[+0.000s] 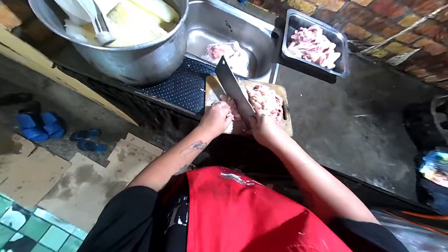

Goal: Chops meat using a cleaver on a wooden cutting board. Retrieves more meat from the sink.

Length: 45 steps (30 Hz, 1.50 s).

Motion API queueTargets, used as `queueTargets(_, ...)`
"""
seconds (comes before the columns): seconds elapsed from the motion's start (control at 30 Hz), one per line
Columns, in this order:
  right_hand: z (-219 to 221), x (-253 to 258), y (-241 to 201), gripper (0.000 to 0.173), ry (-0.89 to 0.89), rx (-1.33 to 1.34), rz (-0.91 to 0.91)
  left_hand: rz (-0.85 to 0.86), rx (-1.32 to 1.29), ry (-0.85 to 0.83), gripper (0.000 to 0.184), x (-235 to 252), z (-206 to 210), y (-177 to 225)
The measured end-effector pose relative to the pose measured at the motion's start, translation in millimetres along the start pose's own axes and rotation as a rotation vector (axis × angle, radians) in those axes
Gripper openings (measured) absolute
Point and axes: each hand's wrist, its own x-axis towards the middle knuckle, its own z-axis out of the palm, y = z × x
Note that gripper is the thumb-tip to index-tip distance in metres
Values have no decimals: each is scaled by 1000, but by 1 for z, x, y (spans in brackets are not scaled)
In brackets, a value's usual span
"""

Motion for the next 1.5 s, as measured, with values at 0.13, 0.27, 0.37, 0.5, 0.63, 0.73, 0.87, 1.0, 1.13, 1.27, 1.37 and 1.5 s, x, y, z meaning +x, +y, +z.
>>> queueTargets(0.13,-5,5,7,36,-38,118,-10,78,34,20,21,21,5,-11)
queueTargets(0.27,-8,17,4,40,-37,89,-44,89,22,15,15,25,6,-15)
queueTargets(0.37,-10,48,-13,33,16,68,-111,98,26,12,13,25,6,-14)
queueTargets(0.5,-16,75,-43,35,31,12,-108,22,55,-32,20,25,2,-8)
queueTargets(0.63,-14,58,-17,36,9,88,-124,65,71,21,12,24,6,-14)
queueTargets(0.73,-20,38,3,35,21,138,-87,77,42,-37,24,16,4,-13)
queueTargets(0.87,-44,9,-8,32,332,153,-178,64,-17,72,17,-5,-1,-6)
queueTargets(1.0,-56,-15,-22,30,596,230,-265,10,34,-3,17,-7,1,-4)
queueTargets(1.13,-15,-9,-26,31,230,91,-82,41,35,37,16,-7,5,-6)
queueTargets(1.27,-1,8,-27,33,-34,7,20,50,31,2,20,2,1,-6)
queueTargets(1.37,-4,20,-34,34,3,10,1,25,80,-85,19,12,-3,-5)
queueTargets(1.5,-4,38,-34,35,8,66,-36,-1,119,-110,18,22,-4,-6)
